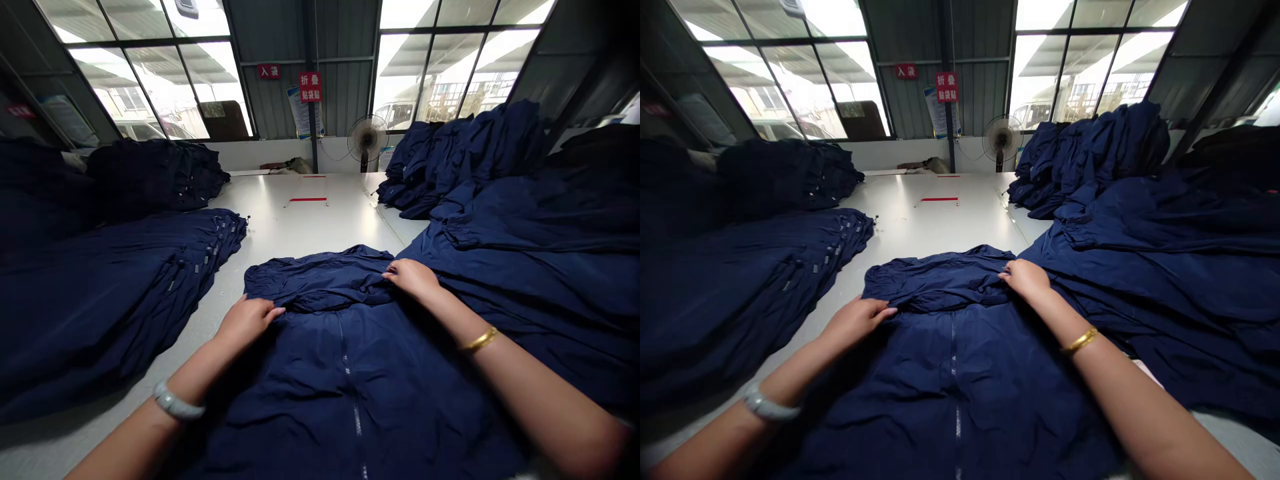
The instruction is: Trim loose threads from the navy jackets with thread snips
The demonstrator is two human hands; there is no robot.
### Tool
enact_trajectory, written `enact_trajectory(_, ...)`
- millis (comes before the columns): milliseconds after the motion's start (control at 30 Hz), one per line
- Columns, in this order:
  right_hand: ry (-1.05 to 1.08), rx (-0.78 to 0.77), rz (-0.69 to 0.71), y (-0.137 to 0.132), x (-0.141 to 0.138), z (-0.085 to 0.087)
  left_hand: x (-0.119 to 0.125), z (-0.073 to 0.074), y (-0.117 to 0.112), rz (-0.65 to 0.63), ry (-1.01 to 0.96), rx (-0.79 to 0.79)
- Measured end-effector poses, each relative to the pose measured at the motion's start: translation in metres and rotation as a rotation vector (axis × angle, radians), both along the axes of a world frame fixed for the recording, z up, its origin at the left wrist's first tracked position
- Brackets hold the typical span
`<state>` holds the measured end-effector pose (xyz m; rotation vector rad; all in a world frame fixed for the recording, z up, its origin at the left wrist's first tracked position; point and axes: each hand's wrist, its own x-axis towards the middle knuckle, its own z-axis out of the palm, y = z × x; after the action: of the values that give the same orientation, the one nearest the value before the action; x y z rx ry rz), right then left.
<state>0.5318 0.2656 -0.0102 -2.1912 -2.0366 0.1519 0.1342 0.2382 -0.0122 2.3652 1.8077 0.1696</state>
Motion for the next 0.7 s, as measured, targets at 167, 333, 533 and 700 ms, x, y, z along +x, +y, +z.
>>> enact_trajectory(167, 0.034, 0.02, 0.012, 0.035, -0.033, 0.002, 0.056, 0.01, 0.036, -0.114, -0.048, 0.09)
enact_trajectory(333, 0.138, 0.278, 0.025, 0.043, -0.057, 0.027, 0.102, 0.001, 0.06, -0.1, -0.044, 0.127)
enact_trajectory(533, 0.216, 0.482, -0.026, 0.029, -0.042, 0.044, 0.102, -0.011, 0.085, -0.014, -0.019, 0.092)
enact_trajectory(700, 0.202, 0.436, -0.076, 0.019, -0.02, 0.035, 0.083, -0.02, 0.091, 0.067, -0.057, 0.145)
